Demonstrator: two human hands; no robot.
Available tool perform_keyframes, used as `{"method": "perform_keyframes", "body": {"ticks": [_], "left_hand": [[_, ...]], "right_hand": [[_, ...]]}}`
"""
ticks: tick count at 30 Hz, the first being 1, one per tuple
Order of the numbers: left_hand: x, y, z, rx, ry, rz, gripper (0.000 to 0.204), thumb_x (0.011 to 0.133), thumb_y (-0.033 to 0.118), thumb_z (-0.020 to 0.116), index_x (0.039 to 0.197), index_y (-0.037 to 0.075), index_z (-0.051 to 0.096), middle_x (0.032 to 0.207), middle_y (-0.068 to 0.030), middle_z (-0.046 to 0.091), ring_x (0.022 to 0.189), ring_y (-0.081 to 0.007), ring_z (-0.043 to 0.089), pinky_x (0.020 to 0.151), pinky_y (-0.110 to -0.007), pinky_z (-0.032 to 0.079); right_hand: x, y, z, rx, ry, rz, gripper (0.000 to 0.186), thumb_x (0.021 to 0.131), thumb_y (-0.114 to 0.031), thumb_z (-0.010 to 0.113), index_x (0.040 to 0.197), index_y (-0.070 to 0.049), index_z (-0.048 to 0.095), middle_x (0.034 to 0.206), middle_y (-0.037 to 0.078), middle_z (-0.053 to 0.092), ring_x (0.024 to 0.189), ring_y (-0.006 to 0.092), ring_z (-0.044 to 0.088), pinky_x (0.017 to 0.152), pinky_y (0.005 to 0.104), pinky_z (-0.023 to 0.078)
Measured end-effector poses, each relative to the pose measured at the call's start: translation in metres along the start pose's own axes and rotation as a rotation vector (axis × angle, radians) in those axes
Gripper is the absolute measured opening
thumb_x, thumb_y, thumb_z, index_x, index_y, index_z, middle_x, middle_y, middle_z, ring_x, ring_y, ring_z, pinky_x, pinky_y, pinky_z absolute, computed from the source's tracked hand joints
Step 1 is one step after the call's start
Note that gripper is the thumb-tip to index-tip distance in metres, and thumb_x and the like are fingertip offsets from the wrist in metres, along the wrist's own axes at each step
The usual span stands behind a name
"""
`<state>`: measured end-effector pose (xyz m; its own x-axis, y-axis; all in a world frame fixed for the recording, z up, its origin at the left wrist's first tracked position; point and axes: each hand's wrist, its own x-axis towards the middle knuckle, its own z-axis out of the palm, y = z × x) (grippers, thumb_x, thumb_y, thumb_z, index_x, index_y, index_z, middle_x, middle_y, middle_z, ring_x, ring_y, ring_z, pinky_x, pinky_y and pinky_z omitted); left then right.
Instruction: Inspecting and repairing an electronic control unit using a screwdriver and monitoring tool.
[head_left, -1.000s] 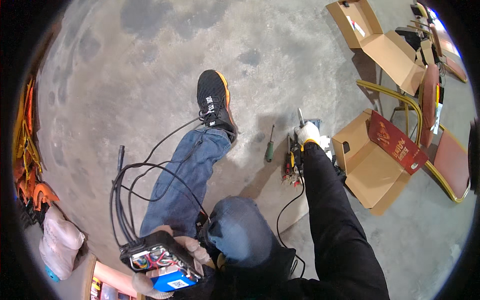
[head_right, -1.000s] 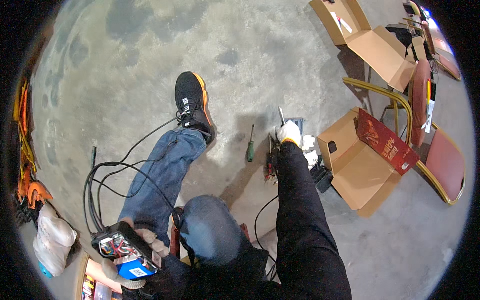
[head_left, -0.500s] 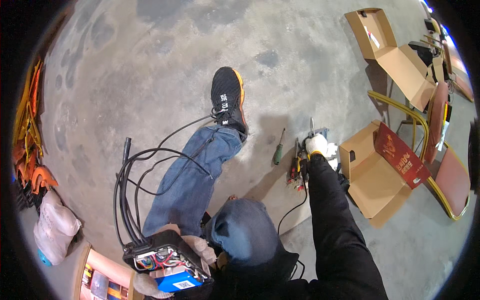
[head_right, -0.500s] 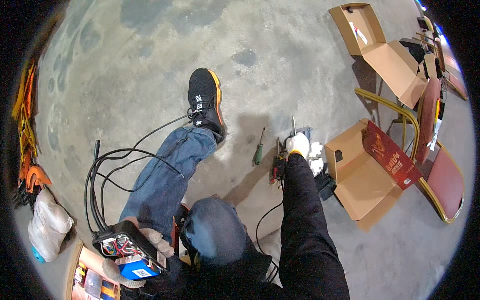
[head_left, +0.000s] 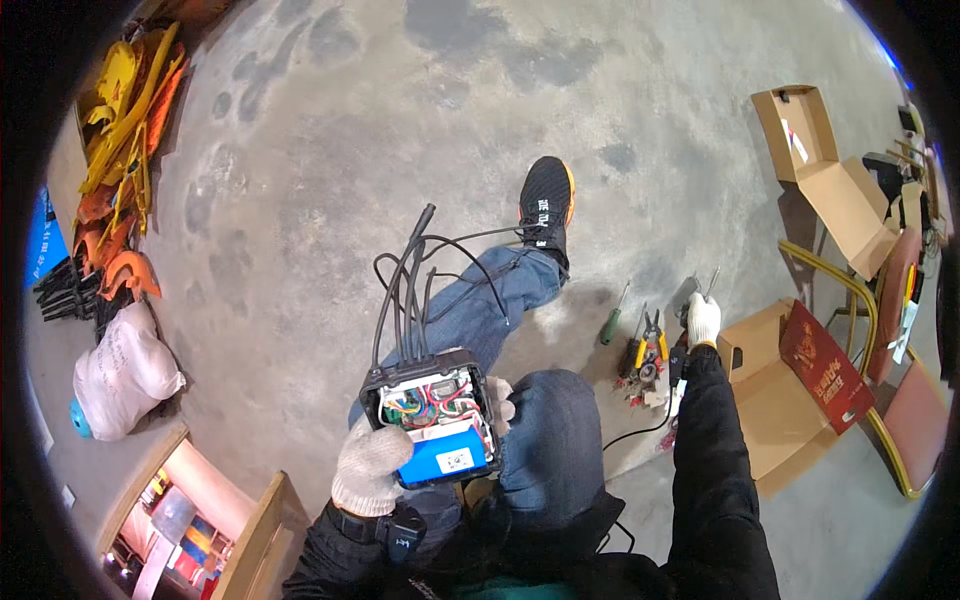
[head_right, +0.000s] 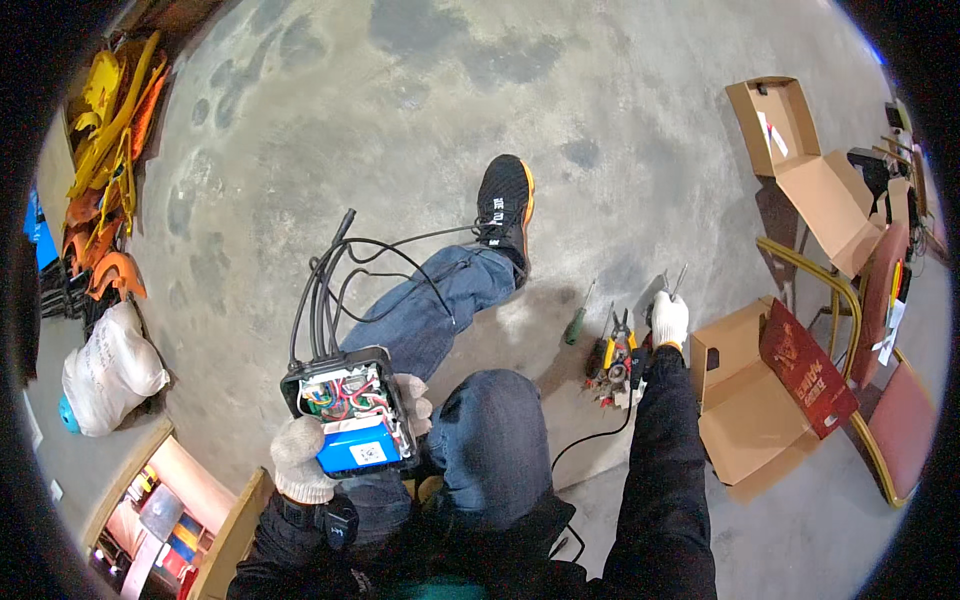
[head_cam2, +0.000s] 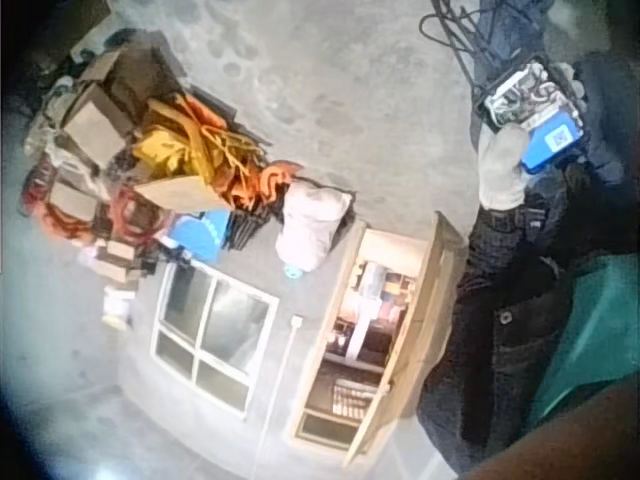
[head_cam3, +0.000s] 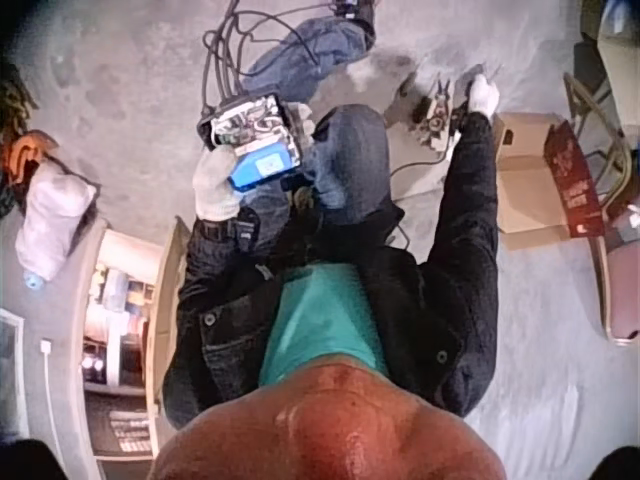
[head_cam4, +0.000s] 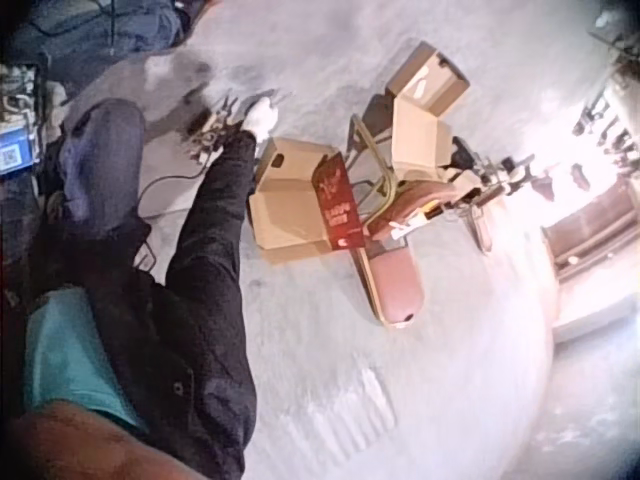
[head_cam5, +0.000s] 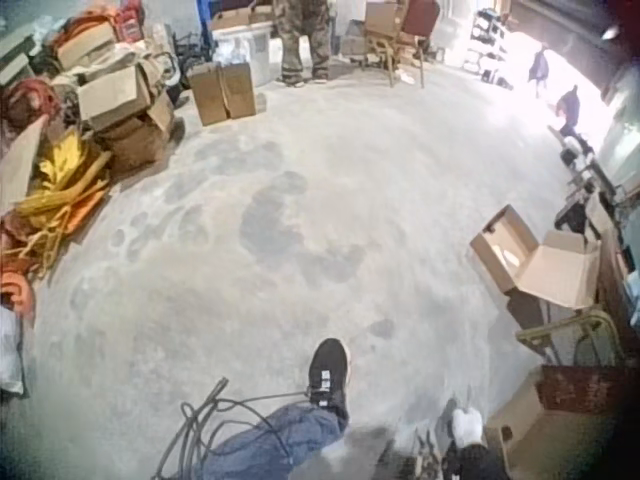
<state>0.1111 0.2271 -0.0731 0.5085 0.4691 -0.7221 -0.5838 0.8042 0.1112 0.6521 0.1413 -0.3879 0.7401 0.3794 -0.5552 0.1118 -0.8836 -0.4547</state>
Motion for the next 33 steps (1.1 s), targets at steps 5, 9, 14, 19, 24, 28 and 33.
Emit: {"method": "perform_keyframes", "body": {"ticks": [5, 9, 14, 19, 24, 28, 33], "left_hand": [[-0.021, 0.011, -0.005, 0.022, 0.024, 0.115, 0.111, 0.076, 0.041, 0.095, 0.152, -0.017, 0.04, 0.151, -0.0341, 0.053, 0.136, -0.0476, 0.06, 0.113, -0.058, 0.054], [-0.008, -0.002, -0.005, -0.031, -0.053, 0.096, 0.106, 0.08, 0.037, 0.091, 0.155, -0.016, 0.036, 0.154, -0.0341, 0.05, 0.14, -0.0466, 0.056, 0.116, -0.058, 0.05], [-0.005, -0.004, -0.005, -0.053, -0.06, 0.08, 0.1, 0.085, 0.034, 0.083, 0.156, -0.016, 0.034, 0.154, -0.0339, 0.05, 0.142, -0.047, 0.054, 0.12, -0.058, 0.046], [-0.007, -0.004, -0.004, -0.046, -0.078, 0.098, 0.108, 0.084, 0.04, 0.088, 0.158, -0.016, 0.031, 0.158, -0.0332, 0.045, 0.145, -0.0466, 0.051, 0.123, -0.058, 0.044], [-0.007, 0.001, 0.001, 0.069, 0.029, 0.03, 0.119, 0.077, 0.045, 0.093, 0.158, -0.015, 0.031, 0.158, -0.0326, 0.045, 0.145, -0.0466, 0.051, 0.122, -0.057, 0.045], [-0.006, 0.003, 0.003, 0.05, -0.017, 0.074, 0.113, 0.081, 0.045, 0.091, 0.156, -0.016, 0.033, 0.156, -0.0333, 0.047, 0.143, -0.0472, 0.053, 0.119, -0.057, 0.048], [-0.012, 0.004, 0.007, 0.03, -0.077, 0.176, 0.102, 0.082, 0.041, 0.087, 0.151, -0.018, 0.04, 0.148, -0.0362, 0.054, 0.134, -0.0483, 0.061, 0.112, -0.058, 0.054]], "right_hand": [[-0.072, -0.057, 0.058, 0.385, -0.384, 0.138, 0.016, 0.09, -0.024, 0.063, 0.086, -0.008, 0.064, 0.073, 0.005, 0.062, 0.063, 0.0207, 0.06, 0.06, 0.0359, 0.049], [-0.057, -0.051, 0.05, 0.589, -0.349, 0.24, 0.011, 0.088, -0.019, 0.063, 0.085, -0.009, 0.061, 0.066, 0.007, 0.059, 0.053, 0.0248, 0.059, 0.051, 0.0386, 0.05], [-0.057, -0.028, 0.051, 0.701, -0.374, 0.261, 0.007, 0.085, -0.014, 0.062, 0.085, -0.007, 0.061, 0.069, 0.009, 0.061, 0.059, 0.0258, 0.06, 0.061, 0.0391, 0.054], [-0.067, -0.01, 0.05, 0.738, -0.323, 0.35, 0.008, 0.087, -0.014, 0.064, 0.088, -0.006, 0.063, 0.069, 0.009, 0.062, 0.06, 0.0263, 0.062, 0.06, 0.0385, 0.054], [-0.05, 0.003, 0.047, 0.627, -0.361, 0.385, 0.025, 0.093, -0.029, 0.076, 0.091, -0.006, 0.066, 0.067, 0.008, 0.063, 0.056, 0.025, 0.062, 0.055, 0.0379, 0.052], [-0.05, -0.004, 0.053, 0.361, -0.381, 0.255, 0.033, 0.096, -0.035, 0.08, 0.101, -0.003, 0.071, 0.068, 0.008, 0.065, 0.053, 0.022, 0.061, 0.051, 0.0361, 0.049], [-0.08, -0.064, 0.031, 0.219, -0.492, 0.086, 0.031, 0.101, -0.03, 0.072, 0.113, -0.001, 0.074, 0.083, 0.007, 0.073, 0.067, 0.0194, 0.069, 0.061, 0.0353, 0.055]]}}
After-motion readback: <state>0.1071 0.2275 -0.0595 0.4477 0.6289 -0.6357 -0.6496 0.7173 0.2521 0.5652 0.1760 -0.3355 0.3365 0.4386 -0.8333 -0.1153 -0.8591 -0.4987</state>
